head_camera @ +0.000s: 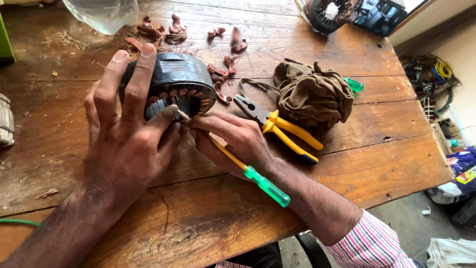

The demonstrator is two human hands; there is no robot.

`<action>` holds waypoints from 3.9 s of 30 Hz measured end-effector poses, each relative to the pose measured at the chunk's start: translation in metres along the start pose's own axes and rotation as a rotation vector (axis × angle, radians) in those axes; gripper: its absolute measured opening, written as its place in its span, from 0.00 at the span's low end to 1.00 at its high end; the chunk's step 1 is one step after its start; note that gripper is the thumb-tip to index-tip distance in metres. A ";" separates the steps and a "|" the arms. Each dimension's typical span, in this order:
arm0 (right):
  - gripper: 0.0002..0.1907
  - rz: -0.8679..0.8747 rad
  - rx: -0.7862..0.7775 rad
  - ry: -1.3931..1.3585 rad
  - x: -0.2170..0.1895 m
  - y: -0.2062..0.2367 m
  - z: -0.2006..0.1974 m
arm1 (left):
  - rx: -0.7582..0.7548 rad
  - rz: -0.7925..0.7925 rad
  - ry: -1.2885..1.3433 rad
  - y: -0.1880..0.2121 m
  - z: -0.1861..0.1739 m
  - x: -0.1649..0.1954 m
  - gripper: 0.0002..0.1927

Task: The person removes burnt copper windings from an electric motor stator on a wooden workbench. They pry and dig the charred wire coils out of the stator slots with a screwdriver, pull out loose winding pieces by hand, and use pliers to grip and extract remaining burnt wire from the slots.

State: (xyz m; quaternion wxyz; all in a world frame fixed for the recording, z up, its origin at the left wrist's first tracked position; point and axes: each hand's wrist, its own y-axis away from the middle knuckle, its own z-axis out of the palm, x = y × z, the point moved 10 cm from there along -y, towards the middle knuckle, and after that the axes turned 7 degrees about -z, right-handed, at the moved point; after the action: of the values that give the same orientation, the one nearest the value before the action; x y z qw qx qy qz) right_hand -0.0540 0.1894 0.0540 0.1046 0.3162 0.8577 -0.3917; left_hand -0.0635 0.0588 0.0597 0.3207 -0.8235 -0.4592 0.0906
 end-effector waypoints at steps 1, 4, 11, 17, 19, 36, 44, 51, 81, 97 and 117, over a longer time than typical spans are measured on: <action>0.13 -0.007 0.011 -0.010 0.000 0.000 -0.001 | 0.014 0.012 -0.020 -0.001 -0.002 0.001 0.19; 0.11 -0.036 -0.021 0.004 -0.002 0.000 0.001 | 0.014 0.017 -0.133 -0.004 -0.003 0.001 0.19; 0.12 0.012 -0.066 0.011 0.003 0.001 0.006 | 0.007 0.027 -0.119 0.001 0.001 0.005 0.20; 0.13 0.020 -0.105 0.002 0.003 -0.002 0.008 | -0.002 -0.007 -0.035 0.004 0.007 0.002 0.21; 0.13 0.038 -0.104 0.009 0.005 -0.002 0.008 | 0.001 -0.007 -0.043 0.004 0.008 0.001 0.21; 0.13 -0.009 0.077 0.051 0.002 -0.002 -0.011 | 0.023 -0.047 -0.155 0.010 0.018 -0.012 0.20; 0.13 -0.046 0.065 0.063 -0.003 -0.004 -0.009 | 0.053 -0.015 -0.161 0.004 0.015 -0.009 0.27; 0.14 -0.107 0.111 0.080 -0.011 -0.002 -0.018 | 0.052 0.009 -0.137 0.004 0.017 -0.007 0.22; 0.15 -0.093 0.165 0.095 -0.010 0.001 -0.026 | 0.186 -0.008 -0.022 0.000 0.004 -0.003 0.10; 0.15 -0.111 0.167 0.106 -0.011 0.001 -0.027 | 0.204 0.066 -0.230 -0.006 0.008 -0.004 0.19; 0.14 -0.128 0.165 0.117 -0.015 -0.001 -0.024 | 0.153 0.076 -0.238 0.001 0.009 -0.007 0.17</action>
State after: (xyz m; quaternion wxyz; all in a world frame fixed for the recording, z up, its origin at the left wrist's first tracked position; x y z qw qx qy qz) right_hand -0.0409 0.2001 0.0772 0.0025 0.2908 0.8456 -0.4477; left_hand -0.0708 0.0562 0.0514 0.3222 -0.7968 -0.4543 0.2341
